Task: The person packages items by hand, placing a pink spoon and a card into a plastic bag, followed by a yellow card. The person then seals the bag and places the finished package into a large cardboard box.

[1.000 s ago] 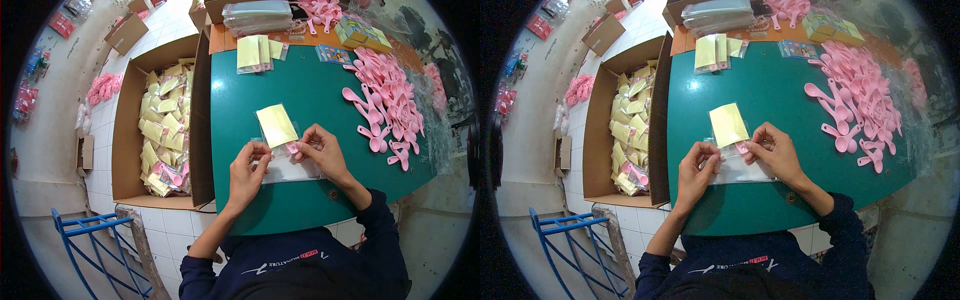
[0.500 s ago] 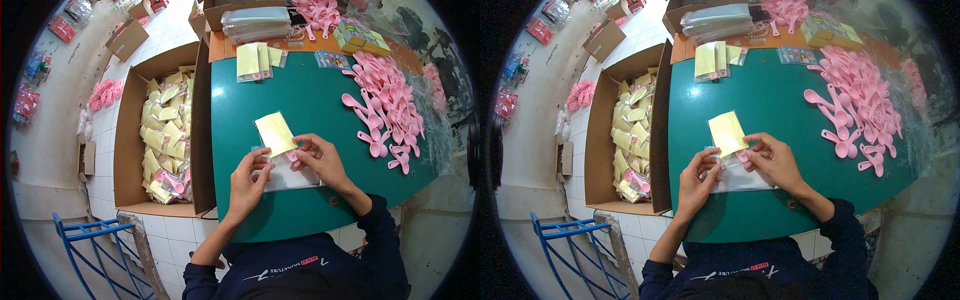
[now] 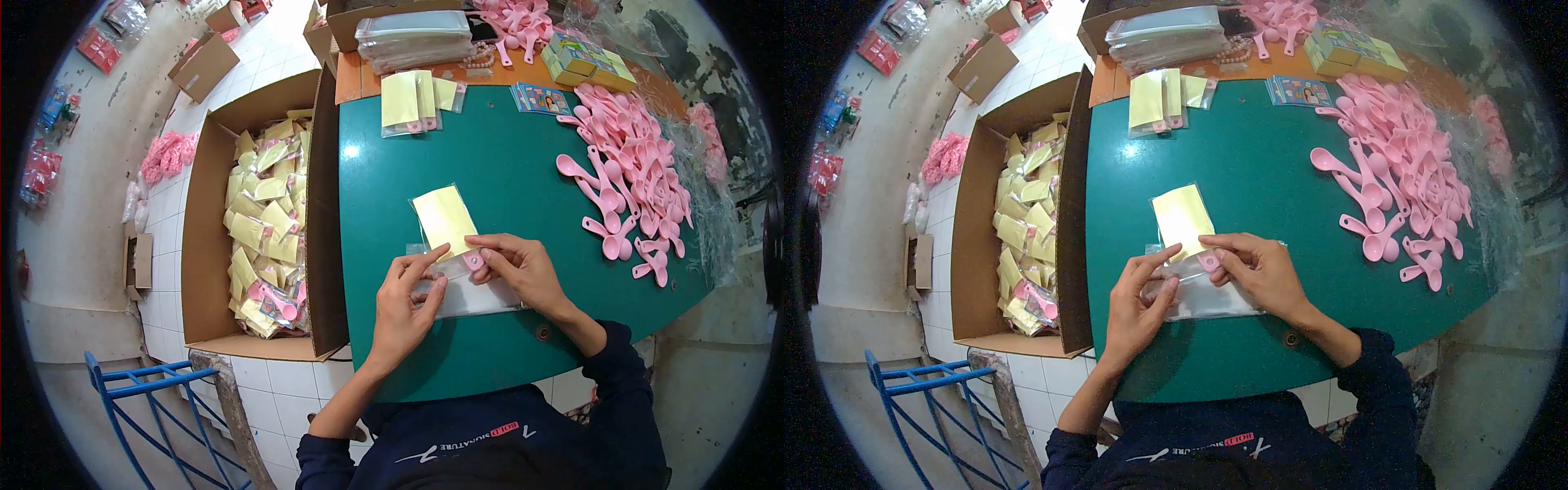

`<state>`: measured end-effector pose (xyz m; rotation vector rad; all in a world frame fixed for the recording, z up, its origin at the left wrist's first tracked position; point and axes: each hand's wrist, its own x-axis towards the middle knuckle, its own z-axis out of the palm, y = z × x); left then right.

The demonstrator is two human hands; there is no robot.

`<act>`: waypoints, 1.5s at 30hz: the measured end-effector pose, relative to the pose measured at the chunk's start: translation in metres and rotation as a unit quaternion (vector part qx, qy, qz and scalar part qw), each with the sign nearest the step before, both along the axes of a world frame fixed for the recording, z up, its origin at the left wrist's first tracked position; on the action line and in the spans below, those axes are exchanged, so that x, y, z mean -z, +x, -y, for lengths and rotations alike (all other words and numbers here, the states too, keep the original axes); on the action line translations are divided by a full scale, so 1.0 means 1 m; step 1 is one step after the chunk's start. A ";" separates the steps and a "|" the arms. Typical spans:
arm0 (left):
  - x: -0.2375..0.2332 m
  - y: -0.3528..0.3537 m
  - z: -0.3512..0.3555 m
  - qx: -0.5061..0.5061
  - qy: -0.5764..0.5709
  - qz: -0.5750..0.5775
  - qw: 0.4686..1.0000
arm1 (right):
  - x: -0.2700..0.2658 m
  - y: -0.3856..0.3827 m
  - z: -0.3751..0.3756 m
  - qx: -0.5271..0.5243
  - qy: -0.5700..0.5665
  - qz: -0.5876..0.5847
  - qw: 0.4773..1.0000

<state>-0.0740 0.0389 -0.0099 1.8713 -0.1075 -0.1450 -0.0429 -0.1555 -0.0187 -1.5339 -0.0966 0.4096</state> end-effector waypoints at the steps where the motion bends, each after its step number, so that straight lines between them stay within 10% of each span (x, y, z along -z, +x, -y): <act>1: 0.000 -0.001 0.000 -0.001 -0.002 -0.005 1.000 | 0.001 -0.002 0.000 0.006 0.001 0.002 1.000; 16: 0.006 -0.002 0.001 -0.045 -0.096 -0.039 0.994 | -0.003 0.000 0.000 0.027 0.017 -0.030 0.999; 25: 0.006 0.002 -0.008 -0.066 -0.383 -0.209 0.897 | -0.012 0.001 0.010 -0.067 0.051 0.075 0.994; 35: -0.020 0.016 -0.001 -0.017 -0.345 -0.193 0.918 | -0.016 -0.001 0.011 -0.032 -0.027 0.193 0.980; 42: 0.013 0.063 -0.015 -0.003 -0.095 -0.104 0.990 | -0.012 0.003 0.017 -0.017 -0.054 0.243 0.968; 45: 0.014 0.047 -0.023 -0.083 -0.083 0.062 0.991 | -0.013 0.002 0.014 -0.036 -0.102 0.205 0.973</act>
